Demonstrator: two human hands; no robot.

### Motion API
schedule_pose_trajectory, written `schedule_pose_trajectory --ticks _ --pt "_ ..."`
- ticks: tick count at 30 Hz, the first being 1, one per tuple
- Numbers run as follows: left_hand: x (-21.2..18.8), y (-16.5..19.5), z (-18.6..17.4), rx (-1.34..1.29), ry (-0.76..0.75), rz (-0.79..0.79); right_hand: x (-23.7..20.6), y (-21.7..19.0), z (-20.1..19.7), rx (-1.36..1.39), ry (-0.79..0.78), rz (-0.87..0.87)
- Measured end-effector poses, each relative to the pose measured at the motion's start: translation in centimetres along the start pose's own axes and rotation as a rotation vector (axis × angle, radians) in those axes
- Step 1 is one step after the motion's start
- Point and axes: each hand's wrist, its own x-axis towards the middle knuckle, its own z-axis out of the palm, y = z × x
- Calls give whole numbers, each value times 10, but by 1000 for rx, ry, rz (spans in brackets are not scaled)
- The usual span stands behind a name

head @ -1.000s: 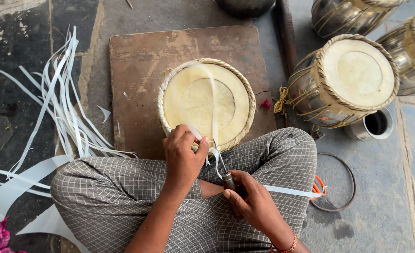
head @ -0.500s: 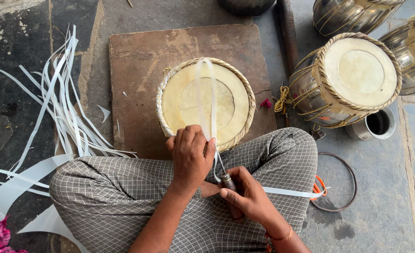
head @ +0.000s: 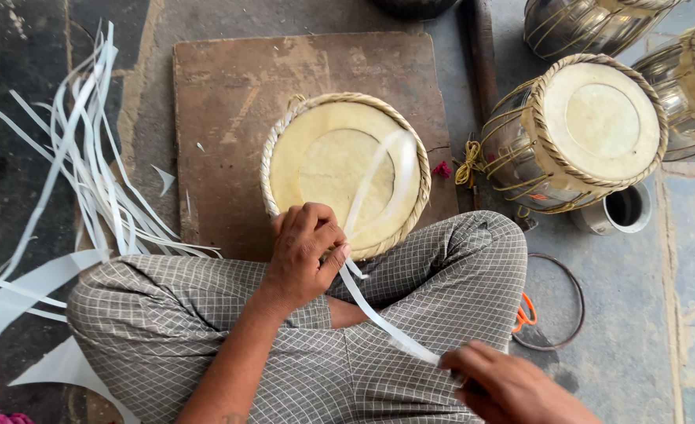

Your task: The person weaves a white strap through the rim of a drum by hand, using a pointed metal tool to lift the braided leather and a mallet to tap the tool into place. They pull the strap through the gaps around the drum while sitting cross-legged on the floor.

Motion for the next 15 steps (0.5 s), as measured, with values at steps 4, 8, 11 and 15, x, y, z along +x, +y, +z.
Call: schedule_pose_trajectory --ticks 4,8,11,15 --pt "2 -1 1 -39 -16 40 27 17 38 -56 12 -132" --pt "1 2 -1 -28 -23 31 84 -17 28 128 544 67" --pt "3 2 -1 -9 -23 29 122 -64 -11 78 600 -133" --pt "4 -5 4 -10 43 38 90 -69 -35 400 480 -67"
